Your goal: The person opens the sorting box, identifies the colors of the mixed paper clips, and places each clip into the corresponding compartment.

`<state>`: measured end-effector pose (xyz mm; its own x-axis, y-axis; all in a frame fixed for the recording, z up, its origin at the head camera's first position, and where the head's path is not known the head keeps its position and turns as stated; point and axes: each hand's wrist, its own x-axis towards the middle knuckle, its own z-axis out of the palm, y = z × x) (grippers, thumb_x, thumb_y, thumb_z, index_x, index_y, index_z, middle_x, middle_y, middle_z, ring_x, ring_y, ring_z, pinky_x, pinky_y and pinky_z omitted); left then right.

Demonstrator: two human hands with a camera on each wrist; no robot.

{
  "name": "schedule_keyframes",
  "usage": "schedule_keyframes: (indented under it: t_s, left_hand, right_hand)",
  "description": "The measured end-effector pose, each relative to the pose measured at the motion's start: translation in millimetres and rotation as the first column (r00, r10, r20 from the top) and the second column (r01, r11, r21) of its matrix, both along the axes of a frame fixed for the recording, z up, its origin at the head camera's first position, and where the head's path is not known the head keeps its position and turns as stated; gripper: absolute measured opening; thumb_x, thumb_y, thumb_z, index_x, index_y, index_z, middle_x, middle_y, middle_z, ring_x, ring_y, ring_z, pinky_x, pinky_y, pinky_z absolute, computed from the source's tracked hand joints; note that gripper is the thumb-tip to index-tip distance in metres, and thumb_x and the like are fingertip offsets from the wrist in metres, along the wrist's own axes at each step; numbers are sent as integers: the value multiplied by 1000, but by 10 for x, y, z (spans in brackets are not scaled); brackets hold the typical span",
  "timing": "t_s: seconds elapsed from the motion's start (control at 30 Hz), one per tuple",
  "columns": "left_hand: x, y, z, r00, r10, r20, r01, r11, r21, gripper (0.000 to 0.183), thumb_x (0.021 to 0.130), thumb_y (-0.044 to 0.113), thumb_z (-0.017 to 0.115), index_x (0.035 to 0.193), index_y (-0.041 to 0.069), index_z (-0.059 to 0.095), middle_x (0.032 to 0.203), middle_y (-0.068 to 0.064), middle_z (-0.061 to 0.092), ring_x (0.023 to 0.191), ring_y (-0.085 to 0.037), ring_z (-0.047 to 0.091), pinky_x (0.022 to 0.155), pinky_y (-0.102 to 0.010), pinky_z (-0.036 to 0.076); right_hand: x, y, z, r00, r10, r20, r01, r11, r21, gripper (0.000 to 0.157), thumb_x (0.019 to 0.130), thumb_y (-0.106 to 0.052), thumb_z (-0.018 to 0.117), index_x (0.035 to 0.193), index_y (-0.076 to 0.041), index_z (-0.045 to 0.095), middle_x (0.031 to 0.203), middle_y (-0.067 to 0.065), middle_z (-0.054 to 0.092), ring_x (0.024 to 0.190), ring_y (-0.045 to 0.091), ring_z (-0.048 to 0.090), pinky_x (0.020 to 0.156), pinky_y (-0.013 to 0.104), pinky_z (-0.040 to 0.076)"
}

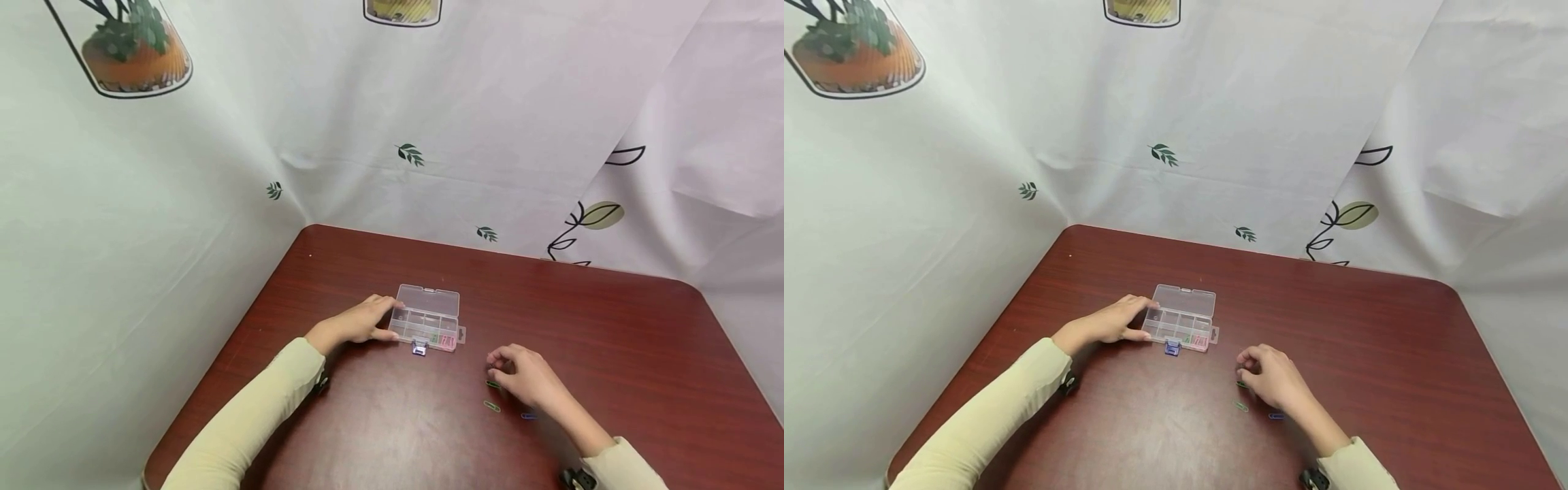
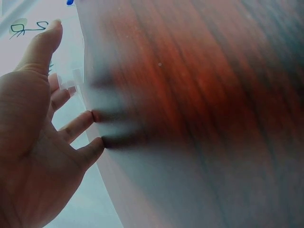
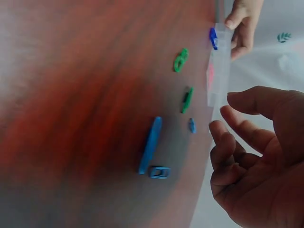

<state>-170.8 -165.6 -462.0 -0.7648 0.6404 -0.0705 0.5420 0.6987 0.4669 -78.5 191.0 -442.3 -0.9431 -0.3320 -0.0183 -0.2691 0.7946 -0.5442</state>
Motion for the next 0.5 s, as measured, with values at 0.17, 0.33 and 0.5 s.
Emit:
schedule_keyframes:
  t_s: [0.17,0.33,0.5]
  left_hand:
    - [-3,14,12,1000,4,4,-4,1000,-16,63,94,37,74,143,9,48,142,-8,54,134,-28,45,112,-42,38]
    - [2,17,17,1000,-1,0,1,1000,-20,62,94,37,74,143,8,48,142,-8,55,133,-28,46,113,-41,38]
    - [-2,13,18,1000,-2,0,2,1000,-21,62,93,37,74,142,8,48,142,-9,55,134,-28,46,113,-41,38]
  right_hand:
    - [84,34,-37,1000,-5,3,5,1000,10,11,85,-14,79,90,-21,72,86,-9,59,81,9,57,74,33,47]
    - [138,78,-64,1000,0,-5,0,1000,21,13,84,-12,79,91,-20,72,87,-9,60,84,10,59,76,33,49]
    - [158,109,-107,1000,0,-12,1,999,36,15,83,-12,80,88,-22,70,86,-10,59,82,7,57,75,31,48]
